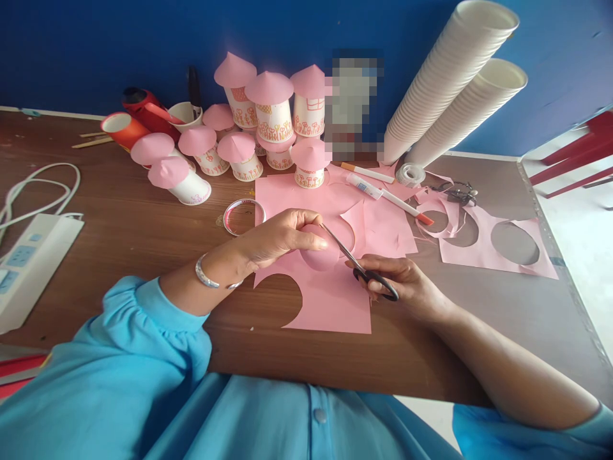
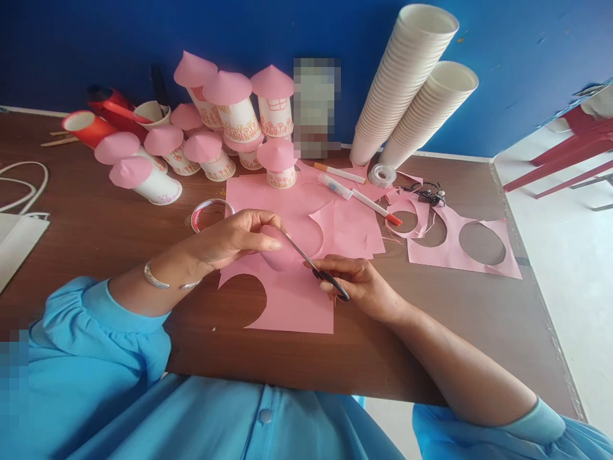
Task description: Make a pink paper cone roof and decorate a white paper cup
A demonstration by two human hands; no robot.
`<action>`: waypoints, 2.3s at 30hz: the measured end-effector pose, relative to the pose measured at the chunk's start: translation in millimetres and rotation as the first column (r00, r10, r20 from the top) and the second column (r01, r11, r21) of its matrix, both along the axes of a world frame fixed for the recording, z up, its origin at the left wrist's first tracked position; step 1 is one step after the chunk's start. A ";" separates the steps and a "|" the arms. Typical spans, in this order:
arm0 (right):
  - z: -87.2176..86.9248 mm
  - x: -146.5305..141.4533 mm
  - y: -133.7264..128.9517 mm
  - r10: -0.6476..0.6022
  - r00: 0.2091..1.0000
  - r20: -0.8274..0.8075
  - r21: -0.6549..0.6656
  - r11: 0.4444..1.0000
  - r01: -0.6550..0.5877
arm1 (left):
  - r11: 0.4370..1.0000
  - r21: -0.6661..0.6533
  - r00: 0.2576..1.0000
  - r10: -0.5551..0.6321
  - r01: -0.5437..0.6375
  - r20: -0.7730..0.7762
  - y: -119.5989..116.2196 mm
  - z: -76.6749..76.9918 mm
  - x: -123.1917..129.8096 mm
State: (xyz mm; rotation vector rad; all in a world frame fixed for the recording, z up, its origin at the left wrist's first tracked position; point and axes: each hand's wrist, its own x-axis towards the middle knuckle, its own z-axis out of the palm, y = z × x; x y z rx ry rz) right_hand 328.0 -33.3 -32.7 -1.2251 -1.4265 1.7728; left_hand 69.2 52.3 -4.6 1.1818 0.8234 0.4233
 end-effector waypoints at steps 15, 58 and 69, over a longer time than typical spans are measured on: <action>-2.1 -0.1 0.1 -0.003 0.998 -0.057 -0.002 1.000 0.003 | 1.000 -0.011 1.000 0.019 -0.019 0.006 1.0 0.5 1.2; 1.7 -9.4 -5.4 -0.237 0.962 -0.133 0.040 0.969 0.244 | 0.965 -0.101 0.946 0.258 -0.242 0.194 -15.6 1.8 13.5; 0.0 -9.6 -6.5 -0.243 0.961 -0.132 0.010 0.969 0.246 | 0.968 -0.090 0.948 0.247 -0.233 0.200 -16.5 0.7 13.2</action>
